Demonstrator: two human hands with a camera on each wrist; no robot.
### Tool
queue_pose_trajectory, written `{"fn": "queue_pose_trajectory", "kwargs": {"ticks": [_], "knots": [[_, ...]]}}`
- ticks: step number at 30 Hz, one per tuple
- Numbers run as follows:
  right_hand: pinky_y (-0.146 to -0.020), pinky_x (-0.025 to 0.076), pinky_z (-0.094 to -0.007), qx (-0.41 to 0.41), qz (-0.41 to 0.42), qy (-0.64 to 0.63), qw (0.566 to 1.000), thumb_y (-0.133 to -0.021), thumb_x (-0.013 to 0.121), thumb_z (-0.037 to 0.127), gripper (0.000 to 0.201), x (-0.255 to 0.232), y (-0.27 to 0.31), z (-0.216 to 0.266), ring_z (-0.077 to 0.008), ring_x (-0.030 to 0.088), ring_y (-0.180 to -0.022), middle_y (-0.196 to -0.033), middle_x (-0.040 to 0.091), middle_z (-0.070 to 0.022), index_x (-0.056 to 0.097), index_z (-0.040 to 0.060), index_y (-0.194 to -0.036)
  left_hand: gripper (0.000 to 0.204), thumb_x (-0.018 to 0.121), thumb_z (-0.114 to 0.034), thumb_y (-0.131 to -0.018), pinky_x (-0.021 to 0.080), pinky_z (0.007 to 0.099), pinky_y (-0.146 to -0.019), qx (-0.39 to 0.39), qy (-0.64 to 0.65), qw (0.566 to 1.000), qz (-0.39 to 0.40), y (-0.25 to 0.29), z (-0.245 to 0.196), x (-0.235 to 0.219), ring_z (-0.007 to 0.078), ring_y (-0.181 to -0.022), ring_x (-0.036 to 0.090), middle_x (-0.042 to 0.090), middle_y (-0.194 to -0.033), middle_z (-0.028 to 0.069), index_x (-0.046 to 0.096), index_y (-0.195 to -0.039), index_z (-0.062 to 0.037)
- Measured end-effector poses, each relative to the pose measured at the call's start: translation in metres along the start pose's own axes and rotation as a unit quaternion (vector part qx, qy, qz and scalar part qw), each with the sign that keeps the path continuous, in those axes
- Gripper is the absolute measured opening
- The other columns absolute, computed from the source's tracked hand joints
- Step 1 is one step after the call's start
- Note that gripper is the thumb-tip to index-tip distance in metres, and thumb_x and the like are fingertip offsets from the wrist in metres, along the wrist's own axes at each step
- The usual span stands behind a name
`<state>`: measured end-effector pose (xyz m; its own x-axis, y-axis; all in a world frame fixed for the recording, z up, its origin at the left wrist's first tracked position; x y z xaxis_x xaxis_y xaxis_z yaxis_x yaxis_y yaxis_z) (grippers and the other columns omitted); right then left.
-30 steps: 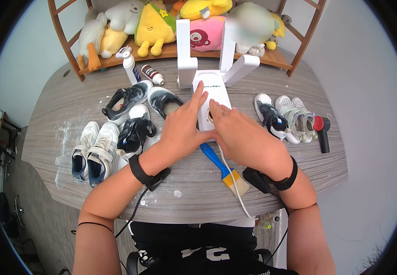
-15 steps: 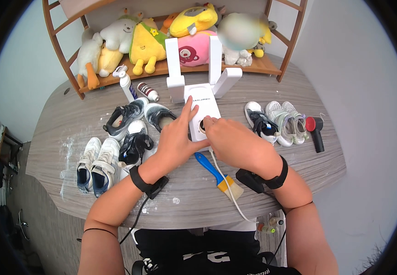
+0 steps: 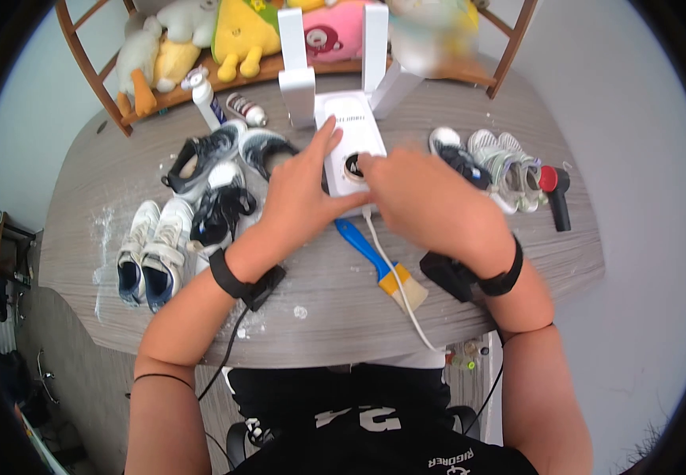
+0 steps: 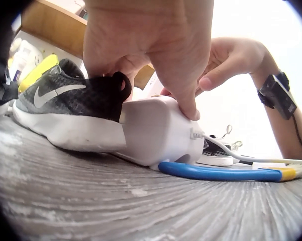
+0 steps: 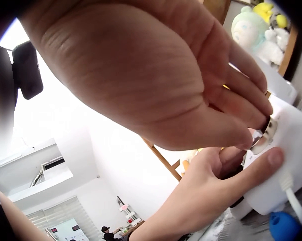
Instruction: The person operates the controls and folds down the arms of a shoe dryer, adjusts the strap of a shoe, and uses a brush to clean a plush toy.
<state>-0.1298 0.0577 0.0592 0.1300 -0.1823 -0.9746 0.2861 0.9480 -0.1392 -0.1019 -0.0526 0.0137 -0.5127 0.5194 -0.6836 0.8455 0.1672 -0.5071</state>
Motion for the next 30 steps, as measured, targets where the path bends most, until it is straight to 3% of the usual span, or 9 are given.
{"fn": "queue_pose_trajectory", "kwargs": {"ticks": [2, 6, 13, 29, 30], "knots": [[-0.075, 0.057, -0.0526, 0.002, -0.017, 0.023, 1.0, -0.09, 0.062, 0.0, 0.016, -0.005, 0.004, 0.008, -0.0459, 0.072, -0.086, -0.089, 0.071, -0.0261, 0.063, -0.0067, -0.105, 0.115, 0.095, -0.044, -0.074, 0.057, 0.0473, -0.099, -0.023, -0.005, 1.0, 0.02, -0.002, 0.003, 0.002, 0.0453, -0.116, 0.071, 0.066, -0.142, 0.0272, 0.036, -0.159, 0.0066], [-0.073, 0.058, -0.0489, 0.012, 0.048, 0.071, 0.996, -0.088, 0.061, -0.002, 0.019, 0.004, 0.004, 0.014, -0.0413, 0.074, -0.088, -0.089, 0.072, -0.0244, 0.062, -0.0092, -0.106, 0.114, 0.094, -0.041, -0.075, 0.057, 0.0482, -0.099, -0.028, 0.002, 0.999, 0.023, -0.003, 0.001, -0.002, 0.0454, -0.119, 0.069, 0.066, -0.143, 0.0258, 0.034, -0.161, 0.0053], [-0.072, 0.057, -0.0467, 0.003, 0.008, 0.076, 0.997, -0.088, 0.063, -0.002, 0.029, -0.003, 0.008, 0.015, -0.0387, 0.073, -0.085, -0.086, 0.071, -0.0227, 0.062, -0.0104, -0.115, 0.107, 0.095, -0.041, -0.074, 0.058, 0.0479, -0.096, -0.012, -0.012, 1.0, 0.012, 0.001, 0.004, 0.003, 0.0435, -0.117, 0.071, 0.067, -0.139, 0.0273, 0.042, -0.155, 0.0066], [-0.072, 0.059, -0.042, -0.017, 0.019, 0.103, 0.994, -0.083, 0.066, -0.003, 0.025, 0.003, 0.013, 0.025, -0.0356, 0.074, -0.087, -0.091, 0.072, -0.0211, 0.063, -0.0106, -0.106, 0.106, 0.094, -0.039, -0.075, 0.058, 0.0485, -0.096, -0.021, -0.008, 0.999, 0.024, -0.001, 0.0, 0.001, 0.0449, -0.113, 0.072, 0.066, -0.14, 0.0288, 0.042, -0.156, 0.0068], [-0.07, 0.059, -0.0406, -0.015, 0.016, 0.103, 0.994, -0.08, 0.072, 0.001, 0.016, 0.002, 0.012, 0.025, -0.0328, 0.075, -0.086, -0.09, 0.073, -0.0189, 0.068, -0.0055, -0.095, 0.106, 0.094, -0.039, -0.075, 0.058, 0.0484, -0.096, -0.017, -0.002, 1.0, 0.022, 0.0, 0.0, 0.0, 0.0451, -0.112, 0.072, 0.066, -0.14, 0.0288, 0.042, -0.155, 0.0068]]}}
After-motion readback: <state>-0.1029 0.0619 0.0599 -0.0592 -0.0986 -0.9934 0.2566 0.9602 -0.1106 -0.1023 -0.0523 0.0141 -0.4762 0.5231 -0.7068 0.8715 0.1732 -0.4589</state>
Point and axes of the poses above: each hand's wrist, its own y-axis away from the middle knuckle, its own x-axis out of the palm, z = x × y, the point moved 10 cm from there along -y, towards the middle knuckle
